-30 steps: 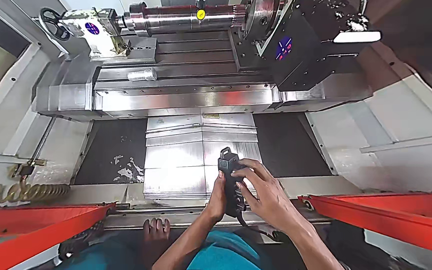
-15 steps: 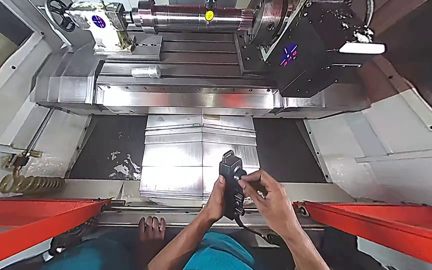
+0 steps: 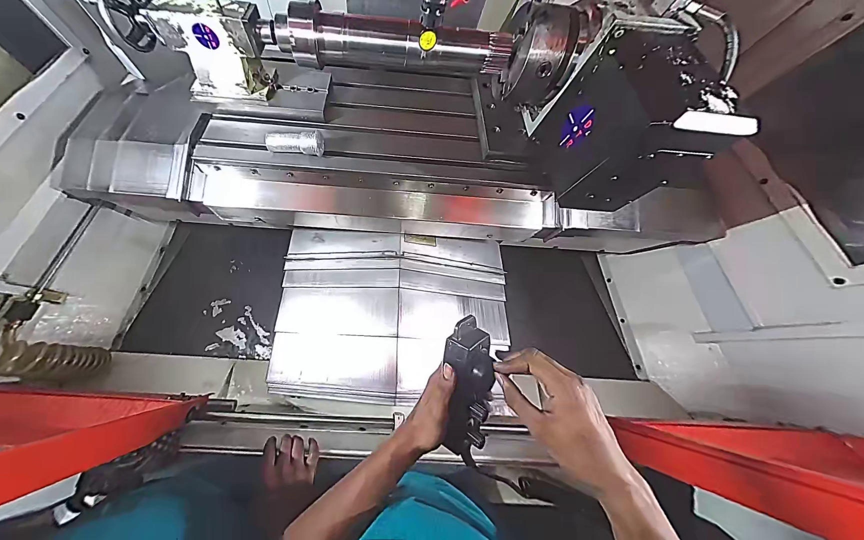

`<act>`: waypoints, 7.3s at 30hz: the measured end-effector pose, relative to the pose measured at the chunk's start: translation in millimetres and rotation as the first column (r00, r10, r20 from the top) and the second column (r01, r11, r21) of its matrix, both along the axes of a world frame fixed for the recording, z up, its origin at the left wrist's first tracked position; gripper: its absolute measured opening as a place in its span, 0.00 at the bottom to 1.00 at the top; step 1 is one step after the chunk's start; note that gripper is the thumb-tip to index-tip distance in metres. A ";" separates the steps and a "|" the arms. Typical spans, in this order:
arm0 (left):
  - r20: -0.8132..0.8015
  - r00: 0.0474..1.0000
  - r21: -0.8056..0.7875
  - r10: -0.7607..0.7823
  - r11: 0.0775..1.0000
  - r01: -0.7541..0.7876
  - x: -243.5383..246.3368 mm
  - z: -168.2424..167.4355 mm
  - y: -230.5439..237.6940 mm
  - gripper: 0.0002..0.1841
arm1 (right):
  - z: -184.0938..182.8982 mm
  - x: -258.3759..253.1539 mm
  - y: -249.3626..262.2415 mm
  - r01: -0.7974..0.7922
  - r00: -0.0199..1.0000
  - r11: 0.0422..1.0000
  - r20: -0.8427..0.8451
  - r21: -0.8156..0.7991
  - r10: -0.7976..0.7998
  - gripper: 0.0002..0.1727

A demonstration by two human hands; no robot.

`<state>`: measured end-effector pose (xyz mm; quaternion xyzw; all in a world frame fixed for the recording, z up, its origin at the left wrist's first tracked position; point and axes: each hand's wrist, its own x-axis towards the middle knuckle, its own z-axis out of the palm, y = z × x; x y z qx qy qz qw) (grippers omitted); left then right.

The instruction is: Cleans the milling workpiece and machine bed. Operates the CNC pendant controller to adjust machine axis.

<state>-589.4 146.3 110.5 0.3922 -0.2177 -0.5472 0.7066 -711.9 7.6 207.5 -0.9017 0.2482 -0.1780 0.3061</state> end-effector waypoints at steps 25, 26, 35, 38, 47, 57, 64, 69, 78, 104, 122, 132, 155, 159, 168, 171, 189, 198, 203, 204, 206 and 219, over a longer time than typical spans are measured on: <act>0.026 1.000 0.141 -0.005 0.990 0.001 7.0 -13.6 -1.4 0.51 | -18.6 4.4 -9.3 -0.020 0.983 0.996 -0.183 0.083 0.035 0.12; 0.037 0.999 0.167 -0.004 0.986 -0.002 8.4 -13.5 -0.2 0.51 | -18.9 6.3 -7.6 -0.064 0.984 0.995 -0.161 0.081 0.077 0.11; -0.057 0.997 0.221 0.043 0.975 -0.030 10.8 -36.6 -7.1 0.49 | -56.2 32.7 -8.7 -0.026 0.995 0.987 -0.090 0.160 0.041 0.17; -0.090 0.993 0.260 0.072 0.965 -0.047 12.8 -41.1 -7.7 0.50 | -61.0 38.6 -8.1 0.086 0.978 0.986 -0.200 0.144 -0.056 0.28; -0.121 0.984 0.327 0.129 0.941 -0.083 17.7 -43.5 -7.8 0.53 | -65.0 51.5 -7.8 0.112 0.966 0.987 -0.247 0.116 -0.080 0.29; -0.106 0.986 0.290 0.128 0.952 -0.093 16.1 -37.6 -5.7 0.51 | -59.0 54.8 -2.5 0.233 0.939 0.971 -0.271 0.053 -0.211 0.27; -0.064 0.991 0.247 0.116 0.964 -0.097 12.0 -33.8 -2.2 0.51 | -51.2 48.8 3.0 0.255 0.941 0.967 -0.236 0.023 -0.242 0.28; -0.090 0.989 0.255 0.118 0.962 -0.092 12.3 -23.6 -3.6 0.52 | -41.9 37.7 5.8 0.293 0.935 0.929 -0.271 0.226 -0.229 0.37; -0.005 0.978 0.248 0.208 0.948 -0.200 6.8 -12.8 -8.7 0.54 | -49.6 9.9 33.6 0.100 0.975 0.994 -0.203 0.045 -0.089 0.25; 0.026 0.983 0.168 0.181 0.969 -0.182 -2.6 11.8 -2.2 0.49 | -44.5 -10.2 38.4 0.174 0.970 0.937 -0.216 0.302 -0.111 0.40; 0.039 0.997 0.046 0.067 0.997 -0.069 -11.1 6.0 4.1 0.43 | -1.2 9.1 36.9 0.018 0.987 1.000 0.160 0.023 -0.021 0.11; 0.079 0.994 0.050 0.071 0.996 -0.075 -13.8 6.5 4.8 0.44 | 3.2 4.1 40.2 0.015 0.985 1.000 -0.173 0.010 -0.013 0.24; 0.059 0.997 -0.095 0.048 0.995 -0.042 -24.8 12.6 8.2 0.52 | 18.1 -17.8 38.7 0.174 0.974 0.953 0.096 0.248 -0.203 0.09; 0.051 0.996 -0.140 0.070 0.988 -0.062 -24.3 13.6 6.8 0.50 | 17.7 -31.7 39.7 0.029 0.999 0.962 0.019 0.272 -0.036 0.11; 0.102 0.995 -0.122 -0.017 0.992 0.029 -33.3 16.6 5.5 0.53 | 23.7 -54.4 26.4 -0.014 0.999 0.947 -0.036 0.320 0.027 0.12; 0.131 0.991 -0.107 -0.032 0.993 0.046 -37.6 23.2 4.2 0.53 | 25.6 -61.2 14.6 0.057 0.997 0.950 -0.067 0.307 -0.038 0.11; 0.153 0.987 -0.180 -0.056 0.980 0.084 -70.8 18.8 -20.4 0.44 | 44.7 -88.7 -1.2 -0.002 0.999 0.972 -0.044 0.236 0.012 0.12; 0.167 0.985 -0.171 -0.033 0.983 0.062 -77.5 21.6 -24.0 0.41 | 36.4 -98.4 -1.3 -0.043 0.999 0.967 0.017 0.252 0.041 0.12; 0.152 0.987 -0.172 -0.056 0.982 0.082 -80.6 20.8 -23.0 0.44 | 33.0 -104.1 -12.9 0.014 0.999 0.966 -0.038 0.257 -0.005 0.11; 0.135 0.989 -0.178 -0.067 0.980 0.091 -82.7 22.4 -24.1 0.42 | 35.2 -102.3 -11.5 0.013 1.000 0.968 0.002 0.251 -0.014 0.11; 0.127 0.989 -0.197 -0.079 0.975 0.103 -80.8 25.5 -23.0 0.41 | 32.9 -102.2 -3.9 -0.048 0.997 0.948 0.067 0.315 0.028 0.10; 0.166 0.982 -0.173 -0.086 0.978 0.114 -83.5 16.1 -23.5 0.39 | 24.3 -111.1 -4.6 0.052 0.998 0.961 0.007 0.270 -0.056 0.11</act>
